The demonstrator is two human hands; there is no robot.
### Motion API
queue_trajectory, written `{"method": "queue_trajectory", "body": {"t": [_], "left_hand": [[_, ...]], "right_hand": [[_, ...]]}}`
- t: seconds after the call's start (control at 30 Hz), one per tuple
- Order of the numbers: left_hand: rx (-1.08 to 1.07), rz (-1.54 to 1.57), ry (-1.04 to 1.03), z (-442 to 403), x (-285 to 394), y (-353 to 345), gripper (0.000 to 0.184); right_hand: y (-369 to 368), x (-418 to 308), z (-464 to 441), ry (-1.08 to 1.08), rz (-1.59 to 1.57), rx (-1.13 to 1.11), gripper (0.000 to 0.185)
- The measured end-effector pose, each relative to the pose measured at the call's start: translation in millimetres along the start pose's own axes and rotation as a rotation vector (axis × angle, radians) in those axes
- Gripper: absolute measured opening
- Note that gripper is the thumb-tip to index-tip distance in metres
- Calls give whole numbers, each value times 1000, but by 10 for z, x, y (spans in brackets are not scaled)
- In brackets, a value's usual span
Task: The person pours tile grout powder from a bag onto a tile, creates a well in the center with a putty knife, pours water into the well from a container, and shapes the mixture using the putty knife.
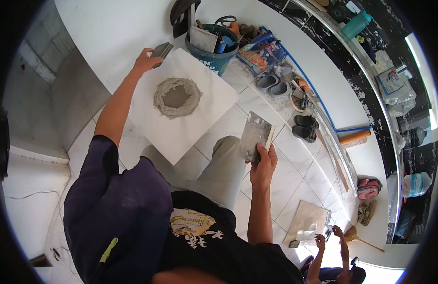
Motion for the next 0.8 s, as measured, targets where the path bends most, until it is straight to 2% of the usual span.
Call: {"method": "queue_trajectory", "body": {"t": [0.03,0.07,0.13,0.2,0.33,0.4,0.47,0.63,0.77,0.8], "left_hand": [[-1,399,5,185,-95,90,88],[-51,674,-28,417,-198,193,83],[-145,1055,-83,1011,-381,379,75],[-354,1467,-51,1776,-445,469,66],[-280,1541,-21,2703,-686,427,61],[13,1288,71,3057,-826,342,56],[98,1254,192,3431,-884,136,52],[110,1134,327,4007,-888,-308,43],[81,1152,360,4048,-870,-497,45],[71,1123,352,4031,-845,-521,49]], "right_hand": [[-48,2,-24,23,-33,-20,18],[-93,1,-69,29,-1,-41,19],[-210,25,-202,53,63,-87,20],[-432,67,-451,41,161,-151,21],[-805,411,-1114,42,474,-228,23],[-887,622,-1472,69,564,-243,24],[-1003,737,-1693,168,816,-215,27],[-1288,897,-1883,234,940,-253,30],[-1578,910,-1828,272,977,-316,33],[-1621,892,-1824,195,1025,-335,37]]}}
Point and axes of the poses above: each hand's wrist, its own z-axis away from the middle knuckle, its own y-axis out of the back of the hand, x = y × z, the point moved 3 cm from there along -z, towards the middle knuckle, and after that the axes turned 1 degree about z, right-handed, at the moved point
